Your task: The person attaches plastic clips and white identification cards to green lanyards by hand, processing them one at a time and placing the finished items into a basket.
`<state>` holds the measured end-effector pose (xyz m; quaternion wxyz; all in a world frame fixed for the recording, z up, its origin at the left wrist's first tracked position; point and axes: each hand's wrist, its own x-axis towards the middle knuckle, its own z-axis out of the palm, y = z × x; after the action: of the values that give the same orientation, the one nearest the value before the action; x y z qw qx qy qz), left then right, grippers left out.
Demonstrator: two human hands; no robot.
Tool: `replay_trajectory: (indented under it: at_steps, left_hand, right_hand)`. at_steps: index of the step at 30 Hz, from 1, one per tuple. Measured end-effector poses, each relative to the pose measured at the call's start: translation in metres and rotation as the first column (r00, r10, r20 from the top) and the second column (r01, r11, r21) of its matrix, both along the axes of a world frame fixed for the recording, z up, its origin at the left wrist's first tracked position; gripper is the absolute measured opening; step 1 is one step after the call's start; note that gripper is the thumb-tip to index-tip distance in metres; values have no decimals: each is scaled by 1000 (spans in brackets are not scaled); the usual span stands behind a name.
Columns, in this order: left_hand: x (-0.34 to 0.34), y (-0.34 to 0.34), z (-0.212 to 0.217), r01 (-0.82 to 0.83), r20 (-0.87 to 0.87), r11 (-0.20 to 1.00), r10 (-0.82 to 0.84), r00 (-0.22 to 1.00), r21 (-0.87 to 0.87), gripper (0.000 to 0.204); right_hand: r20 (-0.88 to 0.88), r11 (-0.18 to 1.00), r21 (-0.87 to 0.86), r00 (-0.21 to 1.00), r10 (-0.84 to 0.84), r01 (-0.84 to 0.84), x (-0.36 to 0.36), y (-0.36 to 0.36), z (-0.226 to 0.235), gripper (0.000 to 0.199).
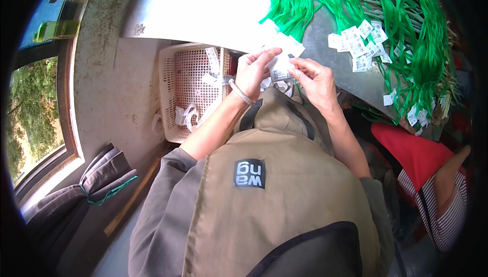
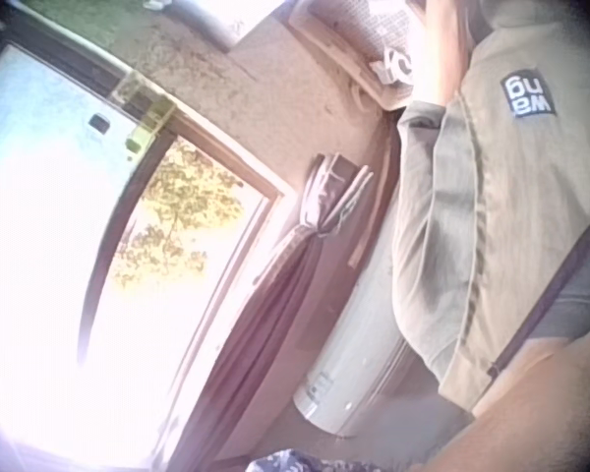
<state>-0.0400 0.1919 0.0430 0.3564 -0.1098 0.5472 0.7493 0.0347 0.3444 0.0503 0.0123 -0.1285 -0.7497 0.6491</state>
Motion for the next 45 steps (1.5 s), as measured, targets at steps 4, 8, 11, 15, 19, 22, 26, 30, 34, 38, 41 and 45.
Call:
replay_trajectory:
  at_steps: [4,8,11,15,19,22,26,30,34,38,41,45]
  left_hand:
    - [-4,-4,-7,30,-54,998,-33,998,-50,23]
    - [-12,-7,-9,61,-80,997,-65,995,-49,24]
    - [-17,-6,-11,56,-82,998,-58,995,-25,23]
    - [-24,-5,-13,76,-101,997,-79,992,-34,21]
    - [-26,-4,-22,56,-35,998,-56,998,4,20]
    - [-25,-4,-26,78,-38,994,-81,996,-74,21]
    - [-24,0,-28,-15,82,996,23,996,-92,19]
    - [-27,-6,-32,-108,140,988,123,983,-107,22]
    - [-28,-13,-39,-117,132,990,126,983,-80,25]
    - [-20,-9,-27,-15,21,994,17,1000,-110,33]
    - [-13,-10,-25,-50,-128,999,52,990,18,33]
    - [-7,-10,-31,-22,-150,1000,20,989,-7,20]
  right_hand:
    - [49,998,-51,998,-36,38,2,-7,-10,18]
    - [15,997,-4,997,-77,77,0,-13,-13,16]
    - [-4,988,2,988,-156,156,-5,-21,-14,12]
    - [1,988,26,988,-153,153,-11,-23,-10,7]
    - [-126,940,321,989,-84,120,-11,-23,-7,8]
    - [-194,893,437,981,-24,109,-9,-21,-17,9]
    - [-213,902,427,976,34,61,-5,-18,-22,7]
    - [286,839,-441,936,-206,319,-1,-7,-15,6]
    - [391,659,-563,863,-319,499,-11,16,-37,13]
    - [435,749,-459,856,-280,478,-27,25,-71,19]
    - [367,858,-259,867,-337,444,-24,34,-66,20]
    - [212,949,116,926,-313,294,-14,92,-59,30]
